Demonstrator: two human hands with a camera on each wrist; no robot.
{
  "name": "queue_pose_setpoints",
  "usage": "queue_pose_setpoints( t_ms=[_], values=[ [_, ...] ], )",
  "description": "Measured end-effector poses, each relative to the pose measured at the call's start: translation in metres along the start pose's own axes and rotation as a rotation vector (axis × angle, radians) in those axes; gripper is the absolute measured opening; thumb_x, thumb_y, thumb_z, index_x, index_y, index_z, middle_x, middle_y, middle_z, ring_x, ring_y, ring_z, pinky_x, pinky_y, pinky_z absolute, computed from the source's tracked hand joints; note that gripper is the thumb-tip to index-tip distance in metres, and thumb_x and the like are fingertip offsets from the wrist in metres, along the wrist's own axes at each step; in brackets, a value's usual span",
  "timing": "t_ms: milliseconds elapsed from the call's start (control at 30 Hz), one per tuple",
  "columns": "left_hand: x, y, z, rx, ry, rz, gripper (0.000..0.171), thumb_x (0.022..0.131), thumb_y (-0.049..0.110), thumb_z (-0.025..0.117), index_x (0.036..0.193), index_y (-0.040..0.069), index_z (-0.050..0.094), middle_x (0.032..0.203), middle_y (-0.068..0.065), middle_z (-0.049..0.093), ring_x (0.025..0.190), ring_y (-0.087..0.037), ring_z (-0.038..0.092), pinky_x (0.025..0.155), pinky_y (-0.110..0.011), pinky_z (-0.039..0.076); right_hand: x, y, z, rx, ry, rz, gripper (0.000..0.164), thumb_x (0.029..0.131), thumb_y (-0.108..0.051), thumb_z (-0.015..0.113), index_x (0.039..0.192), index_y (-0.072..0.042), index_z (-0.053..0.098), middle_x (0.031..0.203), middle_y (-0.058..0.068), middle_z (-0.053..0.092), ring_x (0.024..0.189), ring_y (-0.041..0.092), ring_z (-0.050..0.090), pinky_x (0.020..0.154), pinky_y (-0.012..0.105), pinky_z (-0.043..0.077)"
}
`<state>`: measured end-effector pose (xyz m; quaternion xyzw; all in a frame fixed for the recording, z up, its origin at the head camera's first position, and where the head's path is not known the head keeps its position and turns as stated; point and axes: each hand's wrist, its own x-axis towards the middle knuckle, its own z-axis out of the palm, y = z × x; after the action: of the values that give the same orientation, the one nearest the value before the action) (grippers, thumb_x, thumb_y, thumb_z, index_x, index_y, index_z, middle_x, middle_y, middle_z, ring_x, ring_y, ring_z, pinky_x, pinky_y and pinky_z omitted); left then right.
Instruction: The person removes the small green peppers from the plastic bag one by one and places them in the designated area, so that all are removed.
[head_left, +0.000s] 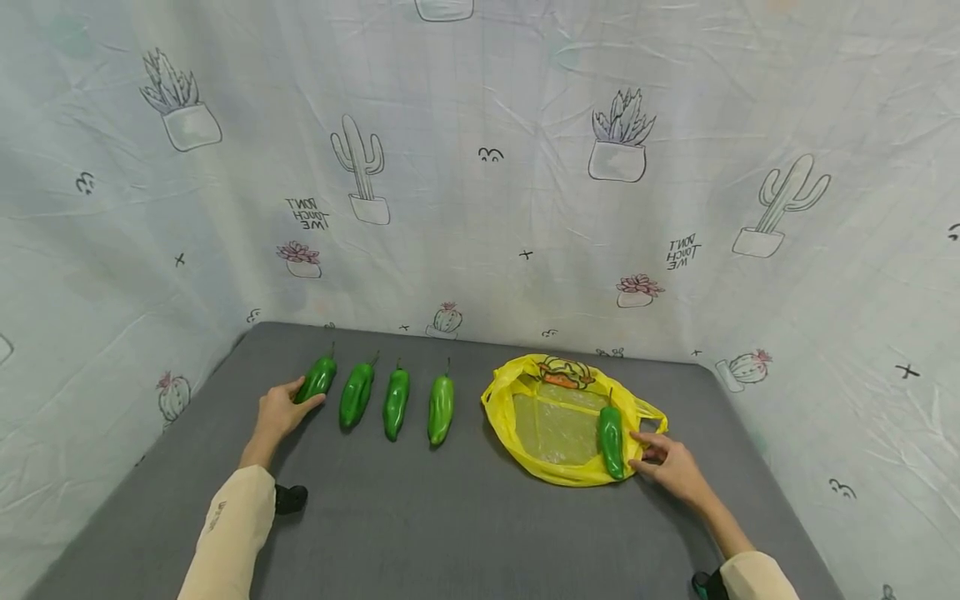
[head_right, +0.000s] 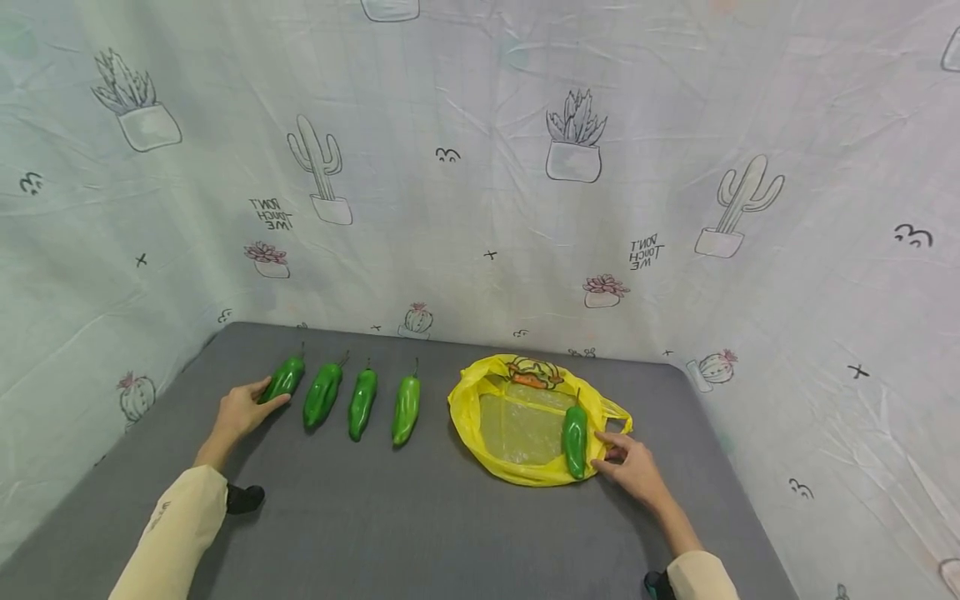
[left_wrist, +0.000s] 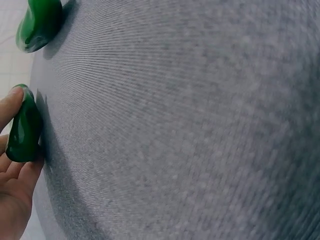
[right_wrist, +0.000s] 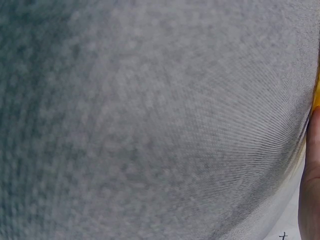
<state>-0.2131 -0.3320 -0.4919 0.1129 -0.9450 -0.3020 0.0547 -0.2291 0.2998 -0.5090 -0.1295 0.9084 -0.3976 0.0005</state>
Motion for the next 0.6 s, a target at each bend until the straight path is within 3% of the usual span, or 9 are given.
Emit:
queue_pose_setpoints(
  t_ms=[200,300,367,467,600],
  values=[
    [-0.002,0.001,-0.004,-0.024,-0.002,-0.002,0.074,0.094,0.035,0.062,0.140,-0.014,0.033,0.134,-0.037,0.039,0.122,-0.053,0.039,0.098,-0.062,0.035,0.000,0.001,0.000,0.007,0.005,-0.010,0.049,0.079,-0.007,0.078,0.122,0.008,0.061,0.110,0.022,0.065,0.078,0.007,0.063,0.063,0.021,0.051],
    [-0.002,0.003,-0.005,-0.056,0.033,0.005,0.074,0.094,0.034,0.062,0.141,-0.014,0.032,0.134,-0.036,0.041,0.121,-0.050,0.043,0.097,-0.060,0.039,0.000,0.003,0.000,0.002,0.003,-0.015,0.049,0.079,-0.008,0.078,0.122,0.008,0.062,0.111,0.022,0.065,0.078,0.006,0.063,0.063,0.021,0.052],
    [-0.003,0.005,-0.006,-0.104,0.098,0.023,0.069,0.094,0.030,0.063,0.141,-0.012,0.035,0.135,-0.034,0.043,0.120,-0.048,0.047,0.096,-0.056,0.042,0.000,0.003,0.000,-0.001,0.000,-0.012,0.049,0.079,-0.009,0.078,0.122,0.008,0.062,0.112,0.022,0.065,0.079,0.007,0.063,0.064,0.021,0.052],
    [-0.005,0.013,-0.006,-0.229,0.257,0.066,0.057,0.092,0.022,0.066,0.137,-0.008,0.047,0.132,-0.028,0.051,0.118,-0.042,0.053,0.093,-0.048,0.047,0.000,0.002,0.000,-0.006,-0.003,-0.008,0.049,0.079,-0.010,0.079,0.122,0.007,0.062,0.113,0.022,0.065,0.081,0.010,0.064,0.065,0.021,0.052],
    [-0.007,0.041,-0.004,-0.446,0.429,0.122,0.045,0.088,0.015,0.071,0.127,-0.003,0.060,0.125,-0.021,0.061,0.115,-0.034,0.059,0.093,-0.034,0.049,0.000,0.001,0.000,-0.005,0.002,-0.010,0.048,0.079,-0.009,0.078,0.122,0.007,0.062,0.115,0.024,0.064,0.084,0.018,0.066,0.066,0.022,0.053]
  ],
)
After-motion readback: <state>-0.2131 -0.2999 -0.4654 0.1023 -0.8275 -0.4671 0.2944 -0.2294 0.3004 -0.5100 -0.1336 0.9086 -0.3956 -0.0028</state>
